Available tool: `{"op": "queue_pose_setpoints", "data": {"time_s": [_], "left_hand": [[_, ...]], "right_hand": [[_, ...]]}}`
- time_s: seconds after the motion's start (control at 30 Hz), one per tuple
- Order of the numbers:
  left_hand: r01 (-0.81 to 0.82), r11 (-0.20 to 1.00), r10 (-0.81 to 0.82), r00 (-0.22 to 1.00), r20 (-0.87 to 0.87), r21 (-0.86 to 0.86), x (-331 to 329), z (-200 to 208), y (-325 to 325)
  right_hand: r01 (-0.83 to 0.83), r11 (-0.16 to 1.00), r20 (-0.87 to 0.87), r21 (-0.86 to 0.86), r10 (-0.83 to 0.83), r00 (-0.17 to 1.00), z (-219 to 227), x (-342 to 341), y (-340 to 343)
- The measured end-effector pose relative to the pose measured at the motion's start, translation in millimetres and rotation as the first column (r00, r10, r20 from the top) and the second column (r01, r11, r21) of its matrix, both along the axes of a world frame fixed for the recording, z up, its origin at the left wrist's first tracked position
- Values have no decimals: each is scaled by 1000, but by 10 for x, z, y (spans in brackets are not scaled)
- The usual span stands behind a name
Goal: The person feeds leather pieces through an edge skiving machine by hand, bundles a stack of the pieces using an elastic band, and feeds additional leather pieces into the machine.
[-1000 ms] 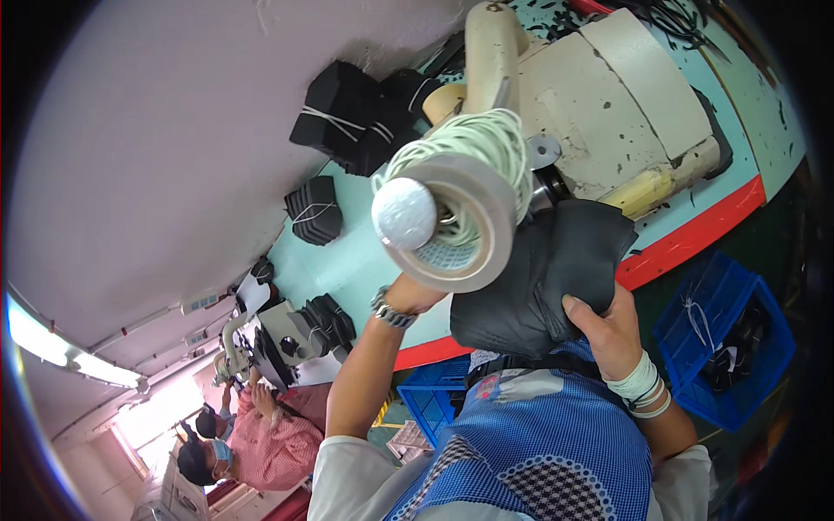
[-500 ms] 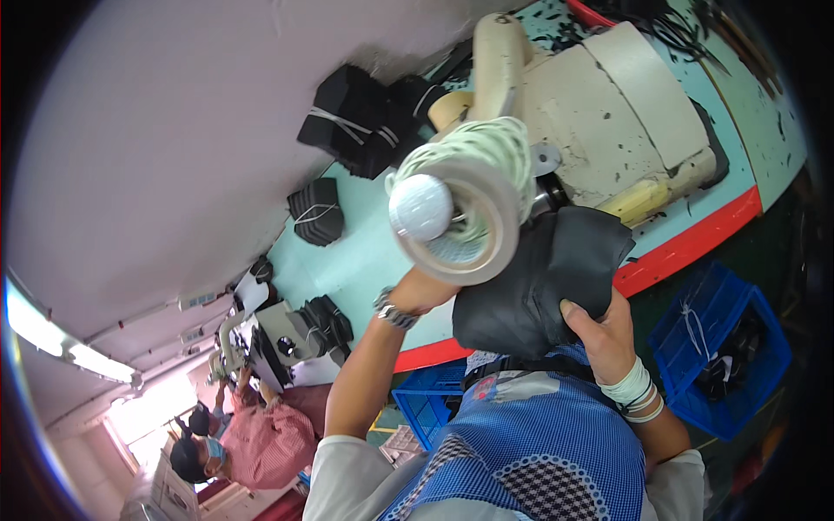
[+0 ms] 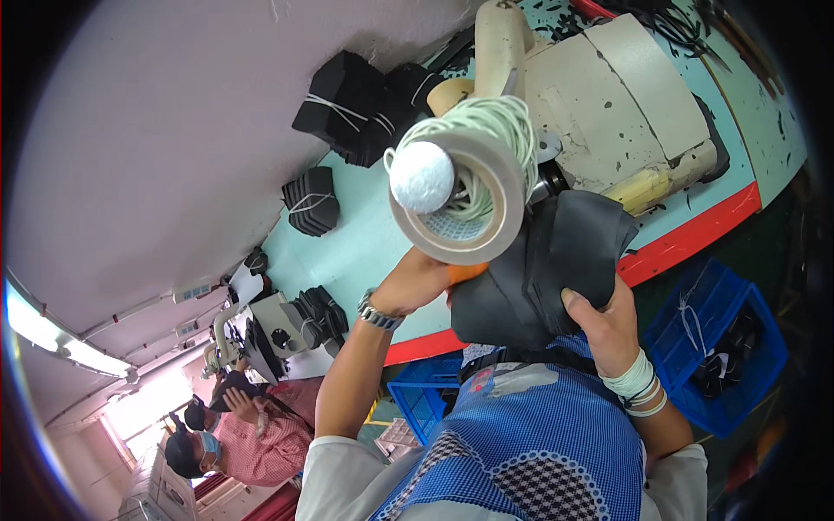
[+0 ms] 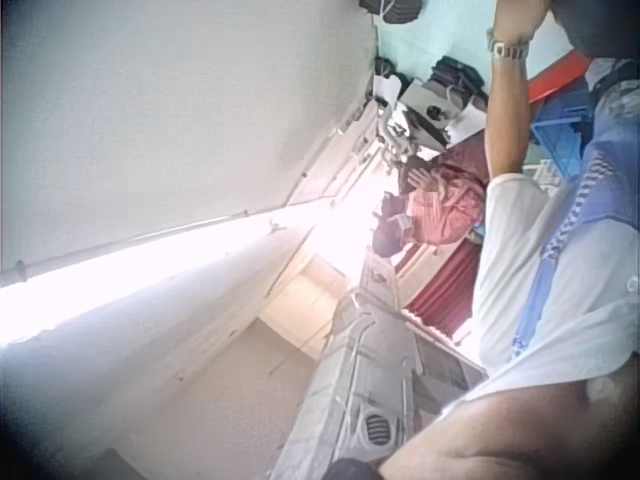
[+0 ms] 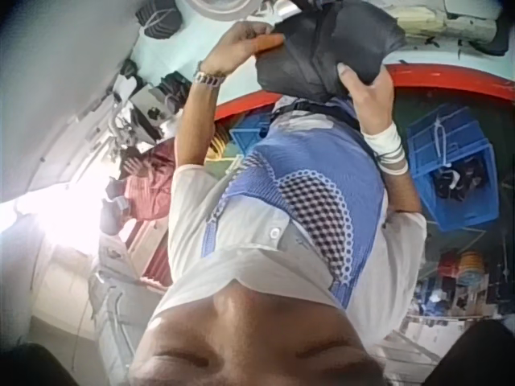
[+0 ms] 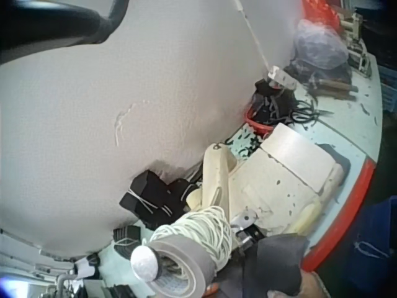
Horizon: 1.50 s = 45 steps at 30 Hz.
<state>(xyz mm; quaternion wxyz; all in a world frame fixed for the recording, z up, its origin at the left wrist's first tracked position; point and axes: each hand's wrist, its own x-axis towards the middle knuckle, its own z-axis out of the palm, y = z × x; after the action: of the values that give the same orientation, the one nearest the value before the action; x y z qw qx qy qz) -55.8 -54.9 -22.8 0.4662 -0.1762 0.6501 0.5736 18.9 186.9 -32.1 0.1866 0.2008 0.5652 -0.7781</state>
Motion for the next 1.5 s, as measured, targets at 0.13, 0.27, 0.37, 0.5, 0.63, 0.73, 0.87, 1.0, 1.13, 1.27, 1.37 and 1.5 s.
{"op": "queue_pose_setpoints", "data": {"time_s": [0.13,0.27,0.37,0.5,0.63,0.73,0.87,1.0,1.13,1.27,1.37,1.5], "left_hand": [[138,941,-235,923,-305,-308,27,-128,-34],[32,987,-10,990,-144,155,21,-267,-125],[78,986,-97,987,-126,-144,53,-327,-156],[-55,996,61,993,-99,66,52,-355,-147],[54,998,-55,998,26,44,45,-314,-136],[-48,999,49,991,-122,9,48,-295,-135],[-77,988,74,997,33,136,86,-350,-116],[-187,982,189,979,-73,31,128,-363,-132],[-68,988,70,998,-5,137,108,-282,-171],[64,996,-76,973,-219,-61,146,-225,-167],[2,1000,1,995,-98,30,173,-273,-158],[41,997,-58,968,-244,-72,217,-385,-142]], "right_hand": [[6,1000,-9,-21,-6,1000,11,24,8],[104,994,23,-21,-103,994,-3,6,6],[69,997,35,-43,-68,997,5,31,-5],[160,986,-12,-41,-161,987,4,18,5],[61,998,54,-20,-59,997,34,18,26],[113,993,-24,-23,-114,993,65,10,25],[146,988,12,-44,-146,989,92,-15,9],[116,993,7,-26,-116,993,120,-13,41],[22,997,67,-71,-17,998,116,-14,91],[78,996,36,-52,-76,996,95,21,70],[120,991,4,-52,-120,993,87,21,37],[94,996,-2,8,-94,996,123,44,21]]}}
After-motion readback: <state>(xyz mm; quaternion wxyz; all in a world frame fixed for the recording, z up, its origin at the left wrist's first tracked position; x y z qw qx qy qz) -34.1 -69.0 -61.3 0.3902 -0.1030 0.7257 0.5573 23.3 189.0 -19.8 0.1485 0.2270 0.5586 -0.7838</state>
